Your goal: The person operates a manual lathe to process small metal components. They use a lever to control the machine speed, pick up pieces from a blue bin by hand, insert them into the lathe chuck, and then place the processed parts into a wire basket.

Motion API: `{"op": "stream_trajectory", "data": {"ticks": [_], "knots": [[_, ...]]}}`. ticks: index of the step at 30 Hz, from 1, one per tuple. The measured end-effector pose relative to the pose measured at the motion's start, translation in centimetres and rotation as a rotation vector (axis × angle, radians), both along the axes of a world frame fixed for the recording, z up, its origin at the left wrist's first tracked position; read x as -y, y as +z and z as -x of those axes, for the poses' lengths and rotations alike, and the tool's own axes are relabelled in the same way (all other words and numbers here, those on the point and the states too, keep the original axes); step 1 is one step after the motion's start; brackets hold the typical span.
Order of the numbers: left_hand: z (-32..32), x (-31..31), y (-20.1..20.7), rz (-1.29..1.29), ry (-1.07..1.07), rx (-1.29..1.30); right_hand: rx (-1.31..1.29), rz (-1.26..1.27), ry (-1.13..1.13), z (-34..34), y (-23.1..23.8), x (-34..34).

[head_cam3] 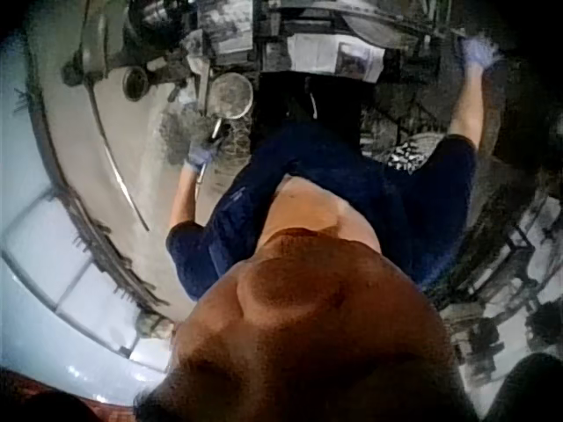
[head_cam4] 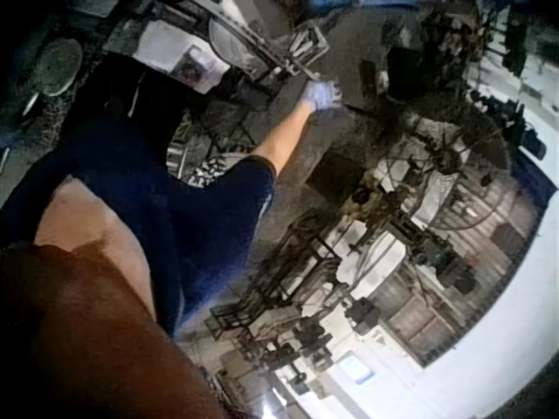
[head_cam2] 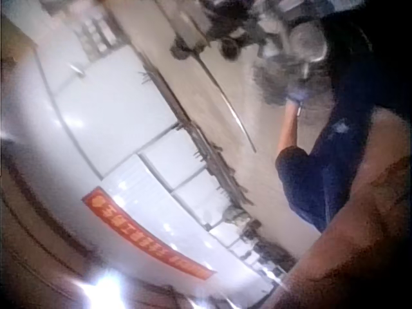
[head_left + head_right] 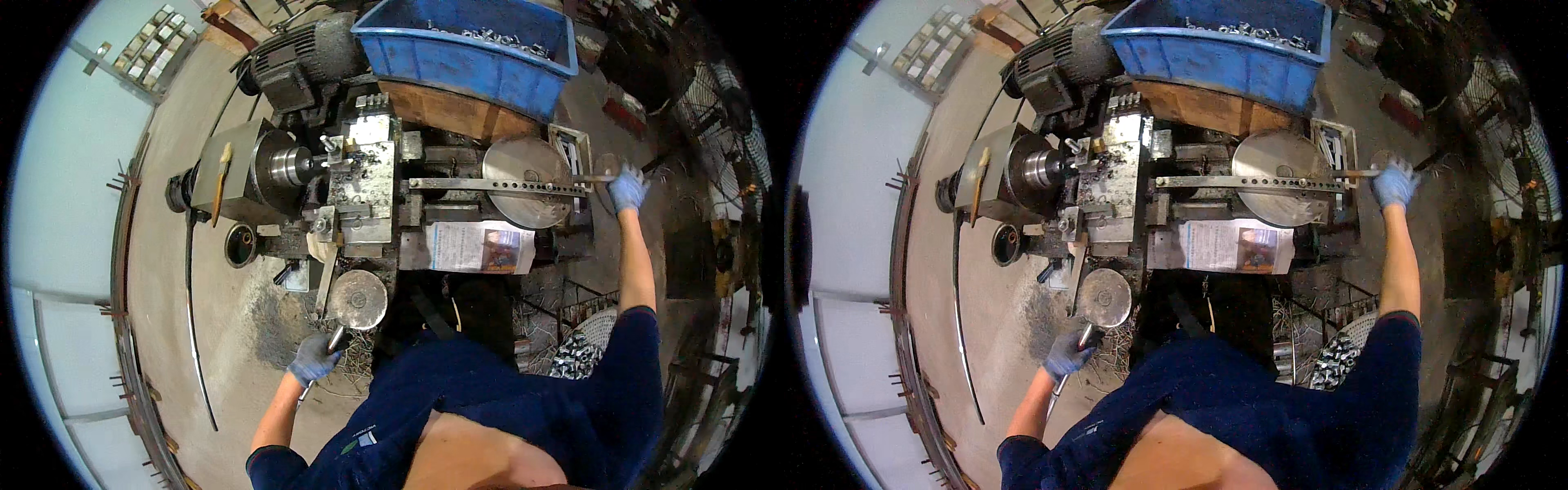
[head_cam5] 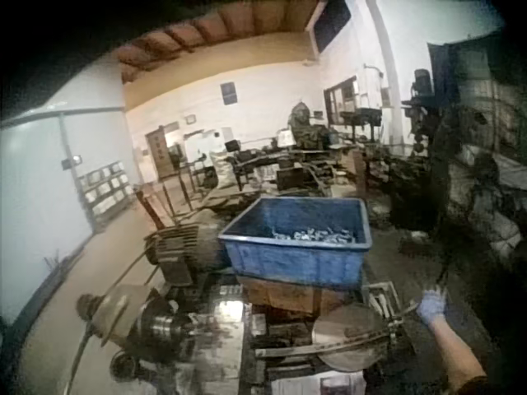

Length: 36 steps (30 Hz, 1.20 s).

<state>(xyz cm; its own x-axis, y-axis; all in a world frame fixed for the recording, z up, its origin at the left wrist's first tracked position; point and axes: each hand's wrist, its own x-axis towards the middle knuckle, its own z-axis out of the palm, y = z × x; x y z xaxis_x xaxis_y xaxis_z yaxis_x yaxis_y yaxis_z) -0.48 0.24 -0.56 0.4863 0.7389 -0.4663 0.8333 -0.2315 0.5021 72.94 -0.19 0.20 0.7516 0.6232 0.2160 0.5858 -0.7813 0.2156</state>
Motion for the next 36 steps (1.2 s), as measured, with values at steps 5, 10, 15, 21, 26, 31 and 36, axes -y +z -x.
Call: {"op": "stream_trajectory", "data": {"ticks": [5, 10, 15, 21, 26, 31, 36], "knots": [[1.4, -2.0, 1.0, 0.253, -0.108, 0.151, 0.043, 0.047, 0.174, 1.5, -2.3, -2.5], [7.9, -7.7, -5.2, 0.097, 0.605, 0.441, -0.049, -0.256, 0.332, 7.0, -4.5, 4.0], [13.2, -17.0, -9.7, -0.441, 0.248, -0.331, -0.170, -0.282, 0.227, 11.8, -7.4, 10.8], [8.7, -19.7, -12.0, -0.274, 0.250, -0.555, -0.406, -0.448, 0.128, 14.1, -6.9, 13.2], [7.1, -16.1, -16.7, -0.414, 0.639, -0.386, -0.437, -0.449, 0.187, 15.7, -4.7, 12.0], [9.0, -18.9, -14.1, -0.385, 0.195, -0.408, -0.480, -0.644, 0.424, 16.3, 0.5, 7.2], [10.3, -18.6, -14.3, -0.315, 0.281, -0.440, -0.585, -0.697, 0.795, 24.4, 10.3, -3.0]]}}
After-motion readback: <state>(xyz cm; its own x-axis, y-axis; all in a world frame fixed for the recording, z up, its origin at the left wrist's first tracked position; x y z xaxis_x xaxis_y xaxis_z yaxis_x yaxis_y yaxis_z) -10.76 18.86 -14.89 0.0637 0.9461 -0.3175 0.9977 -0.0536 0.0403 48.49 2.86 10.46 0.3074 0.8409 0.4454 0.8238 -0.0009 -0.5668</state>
